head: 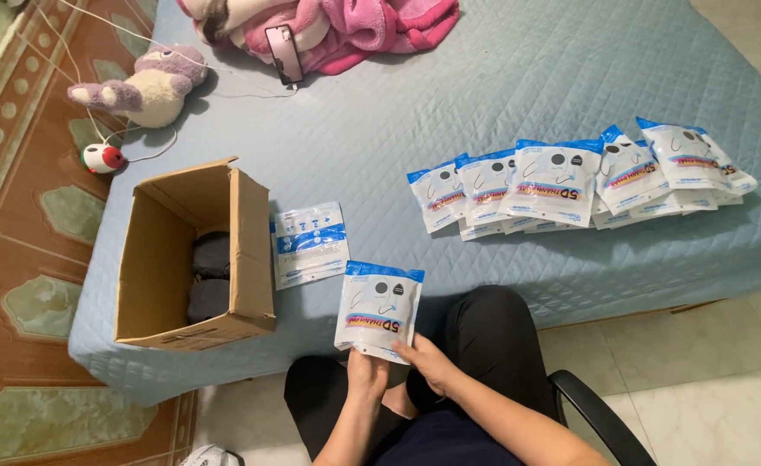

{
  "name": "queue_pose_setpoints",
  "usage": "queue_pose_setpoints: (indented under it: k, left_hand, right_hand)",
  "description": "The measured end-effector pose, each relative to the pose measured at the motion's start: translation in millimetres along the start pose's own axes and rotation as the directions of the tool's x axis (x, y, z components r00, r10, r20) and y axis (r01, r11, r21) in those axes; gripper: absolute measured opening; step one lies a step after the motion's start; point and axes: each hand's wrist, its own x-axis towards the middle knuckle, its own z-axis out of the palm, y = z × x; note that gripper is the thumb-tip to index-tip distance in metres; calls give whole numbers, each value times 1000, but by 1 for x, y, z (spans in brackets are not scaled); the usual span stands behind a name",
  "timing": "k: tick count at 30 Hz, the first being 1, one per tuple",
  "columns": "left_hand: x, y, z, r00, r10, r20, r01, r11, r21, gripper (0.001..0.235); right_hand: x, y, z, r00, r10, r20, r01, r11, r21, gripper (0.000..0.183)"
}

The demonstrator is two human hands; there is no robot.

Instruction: The person takes several black face masks out of a cardboard box and inspects them by hand one at a time. The person also handles several sealed packets of masks on a bed.

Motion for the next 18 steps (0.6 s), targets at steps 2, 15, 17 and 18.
queue_pose_setpoints:
  k: [2,15,17,18]
  left_hand:
    - [-4,-3,9,1000,4,20,-5,1000,22,47]
    - [-32,14,37,995,-61,78,50,989,136,47]
    - [-25,7,26,995,-72,70,63,990,123,47]
    - [-21,4,21,995,-84,58,77,991,112,46]
  right_hand:
    - [1,5,5,999,-24,-43,23,1000,-20,61]
    - [16,-40,-60,960,-190,-204,213,972,101,42]
    - [8,-68,-76,940,-219,-261,247,966,80,40]
    - [5,-82,-83,916,-245,-316,276,959,58,38]
